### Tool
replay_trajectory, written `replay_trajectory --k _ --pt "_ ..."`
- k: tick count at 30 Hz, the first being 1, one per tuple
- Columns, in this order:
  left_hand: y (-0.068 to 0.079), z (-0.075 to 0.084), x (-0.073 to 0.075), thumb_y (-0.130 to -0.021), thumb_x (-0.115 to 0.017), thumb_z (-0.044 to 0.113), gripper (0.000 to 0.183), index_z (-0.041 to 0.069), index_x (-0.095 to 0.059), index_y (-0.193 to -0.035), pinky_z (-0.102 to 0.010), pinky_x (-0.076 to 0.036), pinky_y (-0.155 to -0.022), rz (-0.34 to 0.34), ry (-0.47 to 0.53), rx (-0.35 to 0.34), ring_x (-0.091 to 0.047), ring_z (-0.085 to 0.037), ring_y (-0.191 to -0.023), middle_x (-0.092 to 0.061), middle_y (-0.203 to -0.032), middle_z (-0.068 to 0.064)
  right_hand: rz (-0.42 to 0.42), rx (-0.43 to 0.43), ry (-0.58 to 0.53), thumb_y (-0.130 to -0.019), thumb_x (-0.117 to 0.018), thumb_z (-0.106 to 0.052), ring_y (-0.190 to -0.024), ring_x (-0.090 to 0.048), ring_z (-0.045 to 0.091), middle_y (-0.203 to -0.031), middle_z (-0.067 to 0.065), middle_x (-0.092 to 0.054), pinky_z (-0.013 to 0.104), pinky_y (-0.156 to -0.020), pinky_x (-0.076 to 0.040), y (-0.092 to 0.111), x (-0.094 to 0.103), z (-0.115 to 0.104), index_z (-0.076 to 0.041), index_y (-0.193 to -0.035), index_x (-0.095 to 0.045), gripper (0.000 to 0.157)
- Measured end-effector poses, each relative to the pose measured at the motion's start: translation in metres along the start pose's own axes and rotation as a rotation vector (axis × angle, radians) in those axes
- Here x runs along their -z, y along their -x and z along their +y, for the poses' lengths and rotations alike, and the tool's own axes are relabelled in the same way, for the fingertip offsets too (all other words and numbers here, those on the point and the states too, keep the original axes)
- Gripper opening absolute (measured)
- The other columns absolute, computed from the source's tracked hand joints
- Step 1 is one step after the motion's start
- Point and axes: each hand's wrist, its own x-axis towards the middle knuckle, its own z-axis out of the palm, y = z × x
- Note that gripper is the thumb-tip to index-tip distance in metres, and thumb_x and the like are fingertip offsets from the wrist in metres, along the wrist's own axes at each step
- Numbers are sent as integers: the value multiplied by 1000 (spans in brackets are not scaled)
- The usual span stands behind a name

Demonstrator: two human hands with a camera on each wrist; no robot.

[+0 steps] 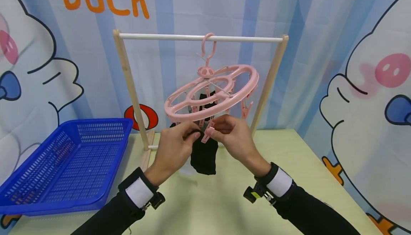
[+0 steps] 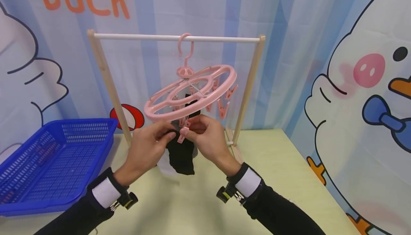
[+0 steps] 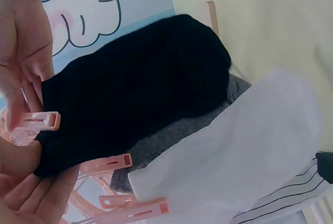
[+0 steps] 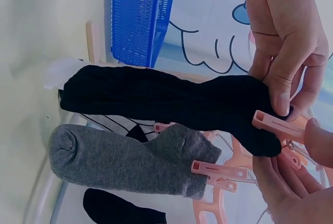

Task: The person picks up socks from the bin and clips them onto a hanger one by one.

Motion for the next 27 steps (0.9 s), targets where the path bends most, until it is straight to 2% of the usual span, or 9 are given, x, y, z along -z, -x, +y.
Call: replay_trajectory --k 7,12,17,27 --pt "2 -6 1 -82 -76 1 17 5 -70 -98 -29 -54 -57 -20 5 38 -63 -8 -69 -72 -83 -2 12 18 -9 -88 -73 -9 -94 -66 15 -106 11 -70 45 -84 -54 -1 1 0 -2 -115 -66 29" --pt "10 -16 1 -84 -75 3 14 5 -70 -97 -30 -56 -59 -54 -13 126 -65 -11 -72 -72 -85 -2 33 43 0 -88 -72 -7 -93 -66 16 -105 12 -70 45 -84 -54 -1 0 1 -2 -116 -65 29" --pt "24 -25 2 -87 -72 6 6 9 -69 -92 -31 -54 -58 -92 -24 235 -62 -9 -69 -70 -81 3 49 53 5 -89 -71 -6 -92 -66 18 -103 11 -70 45 -85 -53 -1 0 3 -1 -115 -65 27" --pt "49 -22 0 -95 -64 12 6 10 -67 -100 -33 -58 -61 -225 -49 383 -65 -13 -75 -70 -88 0 76 101 144 -95 -65 -11 -101 -63 14 -109 9 -68 42 -91 -51 0 1 4 -2 -122 -61 29"
